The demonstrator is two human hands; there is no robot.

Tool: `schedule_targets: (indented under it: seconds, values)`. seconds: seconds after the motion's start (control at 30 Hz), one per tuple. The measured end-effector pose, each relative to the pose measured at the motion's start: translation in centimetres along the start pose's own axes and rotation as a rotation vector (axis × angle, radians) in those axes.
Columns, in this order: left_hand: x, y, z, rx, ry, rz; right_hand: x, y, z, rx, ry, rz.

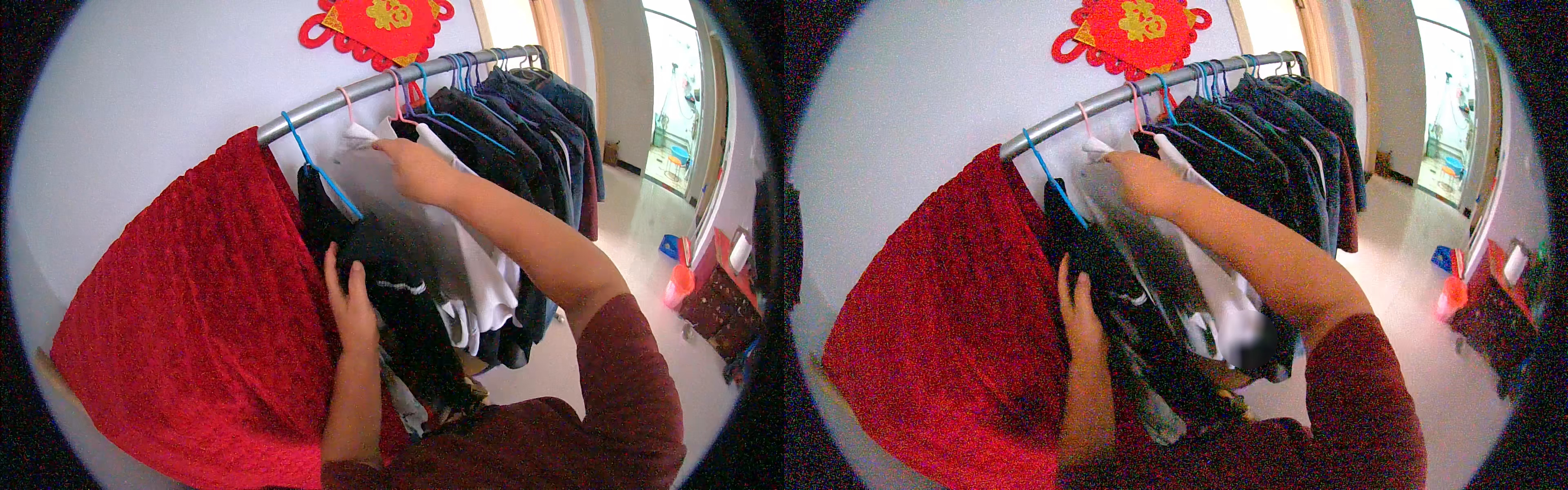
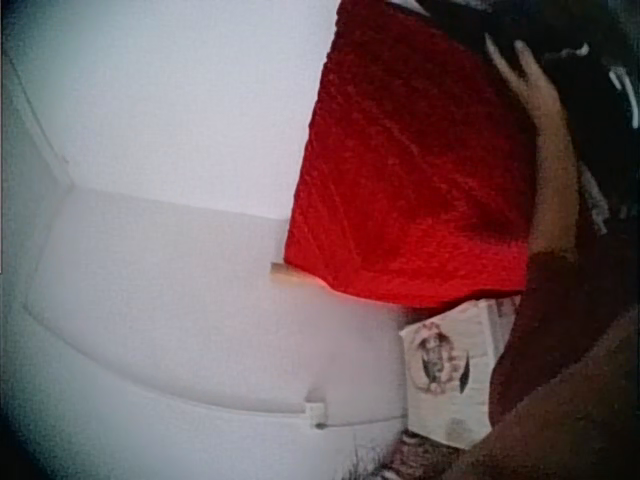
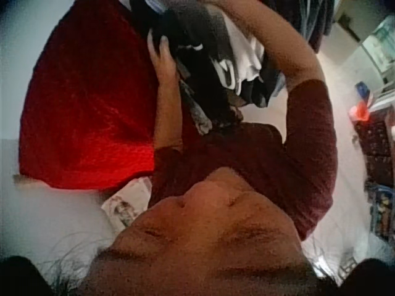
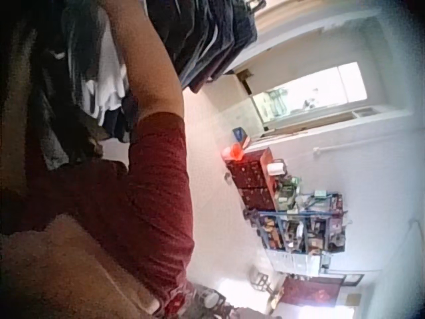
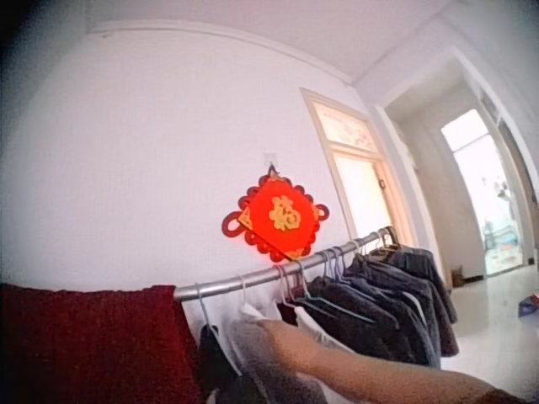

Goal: The person moves books and a tangled cord on top of a storage unit, picks up and looks inside bags on a desk, sorts through clothes on a rack, and flips through a stack of papers.

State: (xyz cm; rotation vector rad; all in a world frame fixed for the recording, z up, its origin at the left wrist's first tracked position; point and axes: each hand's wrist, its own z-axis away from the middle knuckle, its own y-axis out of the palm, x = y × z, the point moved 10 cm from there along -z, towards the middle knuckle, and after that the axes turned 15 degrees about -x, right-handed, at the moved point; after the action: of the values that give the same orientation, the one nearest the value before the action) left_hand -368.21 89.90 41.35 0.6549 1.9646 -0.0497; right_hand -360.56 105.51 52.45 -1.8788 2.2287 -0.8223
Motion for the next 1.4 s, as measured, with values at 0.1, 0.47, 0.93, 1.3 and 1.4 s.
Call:
schedule_targets:
  seconds: [0.1, 0.47, 0.93, 1.3, 1.4]
  values:
    - [0.7, -1.2, -0.2, -0.013, -0.028, 0.007, 0.4, -0.1, -0.1, -0.003, 0.04, 0.007]
    - [3.8, -6.4, 9.4, 0.127, 0.127, -0.108, -5.6, -11.2, 27.1, -0.093, 0.641, -0.231]
    - [18.3, -15.4, 27.8, 0.586, -0.38, -0.872, -10.2, -9.1, 91.4, 1.049, 1.031, 0.143]
    - [12.0, -15.4, 10.4, -0.258, -0.126, -1.26, -11.7, -24.7, 100.6, 0.983, 1.143, 0.257]
    - [14.0, -15.4, 9.7, 0.0, -0.138, -1.53, -12.9, -29.9, 101.1, 0.839, 1.555, 0.236]
